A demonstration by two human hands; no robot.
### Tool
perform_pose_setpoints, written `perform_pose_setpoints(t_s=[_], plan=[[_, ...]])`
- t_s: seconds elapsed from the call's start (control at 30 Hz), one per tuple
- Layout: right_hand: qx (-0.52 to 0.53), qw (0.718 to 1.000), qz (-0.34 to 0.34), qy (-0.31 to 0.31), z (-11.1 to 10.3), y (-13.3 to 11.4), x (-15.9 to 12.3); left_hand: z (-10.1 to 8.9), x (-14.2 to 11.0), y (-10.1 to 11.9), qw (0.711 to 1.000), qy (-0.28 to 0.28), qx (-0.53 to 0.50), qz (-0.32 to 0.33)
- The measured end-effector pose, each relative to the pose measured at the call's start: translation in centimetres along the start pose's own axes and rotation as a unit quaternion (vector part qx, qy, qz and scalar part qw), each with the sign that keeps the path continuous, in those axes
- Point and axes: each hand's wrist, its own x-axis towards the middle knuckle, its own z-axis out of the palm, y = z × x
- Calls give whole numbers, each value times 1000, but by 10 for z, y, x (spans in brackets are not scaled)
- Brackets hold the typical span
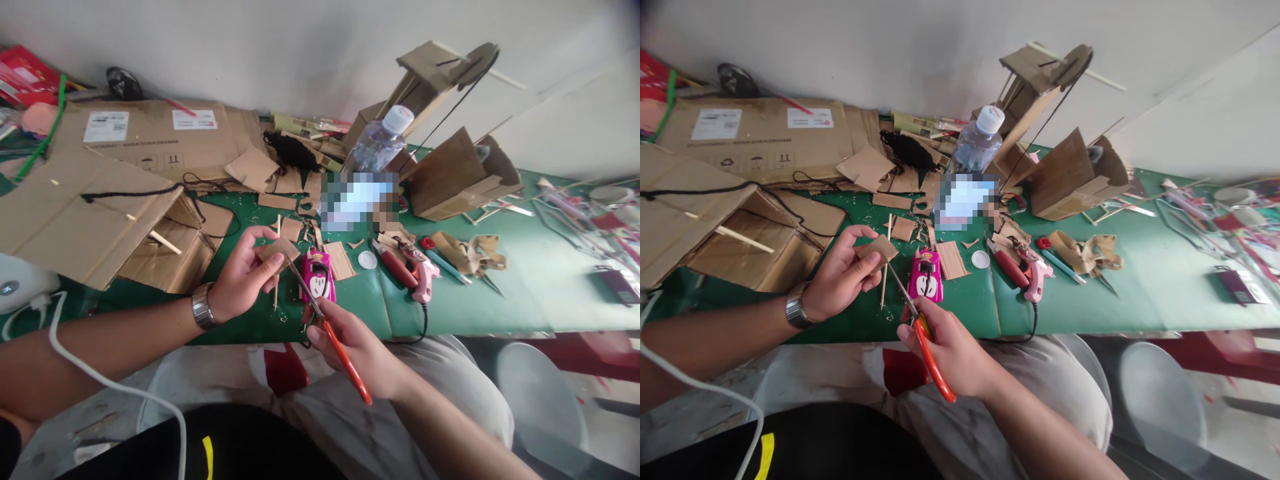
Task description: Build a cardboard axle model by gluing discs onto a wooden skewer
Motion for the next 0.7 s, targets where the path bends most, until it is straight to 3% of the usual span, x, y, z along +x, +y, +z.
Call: perform_pose_setpoints(t_s=[0.3, 0.7], plan=[[16, 999, 26, -12, 2, -2, -2, -2, 4, -2, 1000, 18, -14, 10], [181, 981, 49, -52, 7, 2, -4, -1, 0, 1, 1000, 17, 19, 11]])
